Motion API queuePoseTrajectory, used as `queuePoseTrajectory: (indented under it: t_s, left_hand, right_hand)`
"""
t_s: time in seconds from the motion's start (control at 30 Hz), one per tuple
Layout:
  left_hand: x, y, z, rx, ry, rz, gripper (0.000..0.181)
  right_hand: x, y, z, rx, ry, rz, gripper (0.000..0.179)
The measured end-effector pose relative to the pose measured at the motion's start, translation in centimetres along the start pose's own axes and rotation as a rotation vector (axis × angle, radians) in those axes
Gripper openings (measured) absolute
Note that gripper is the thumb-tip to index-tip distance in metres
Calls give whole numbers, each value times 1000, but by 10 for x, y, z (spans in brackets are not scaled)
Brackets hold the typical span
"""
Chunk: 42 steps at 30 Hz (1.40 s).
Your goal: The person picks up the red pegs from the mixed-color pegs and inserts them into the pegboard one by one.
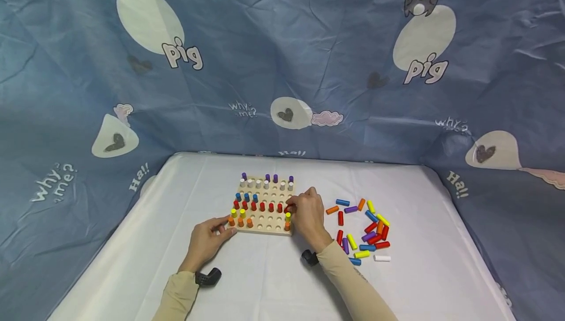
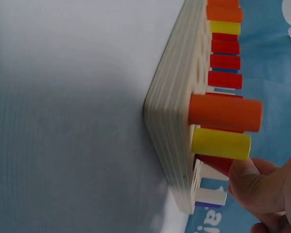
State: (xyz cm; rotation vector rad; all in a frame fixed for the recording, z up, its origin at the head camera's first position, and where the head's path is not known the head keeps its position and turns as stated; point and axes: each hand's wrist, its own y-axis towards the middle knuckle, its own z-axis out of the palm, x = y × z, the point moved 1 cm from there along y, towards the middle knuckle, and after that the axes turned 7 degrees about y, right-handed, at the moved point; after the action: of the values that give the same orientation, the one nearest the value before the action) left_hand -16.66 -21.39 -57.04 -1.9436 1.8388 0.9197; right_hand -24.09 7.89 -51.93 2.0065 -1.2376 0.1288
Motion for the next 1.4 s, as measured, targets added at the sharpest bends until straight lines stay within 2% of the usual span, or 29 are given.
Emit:
queuePoseTrajectory:
  t_s: [0.53, 0.7, 0.93, 1.27, 1.4]
  left_hand:
    - [-1, -1, 0, -8, 6, 6, 46]
    - [-1, 0, -1, 0, 5, 4, 48]
    - [0, 0, -1, 7, 5, 6, 49]
    - [-1, 0, -4, -3, 4, -8, 48]
    - [-2, -1, -3, 11, -5, -7, 48]
  right_hand:
    - [-5, -3, -8, 49, -32, -5, 17]
    - [-6, 1, -7, 47, -35, -49, 16]
    - [-6, 6, -4, 88, -38, -29, 10]
    - [1, 5, 3, 73, -26, -66, 12]
    - [2, 3, 6, 67, -43, -39, 11]
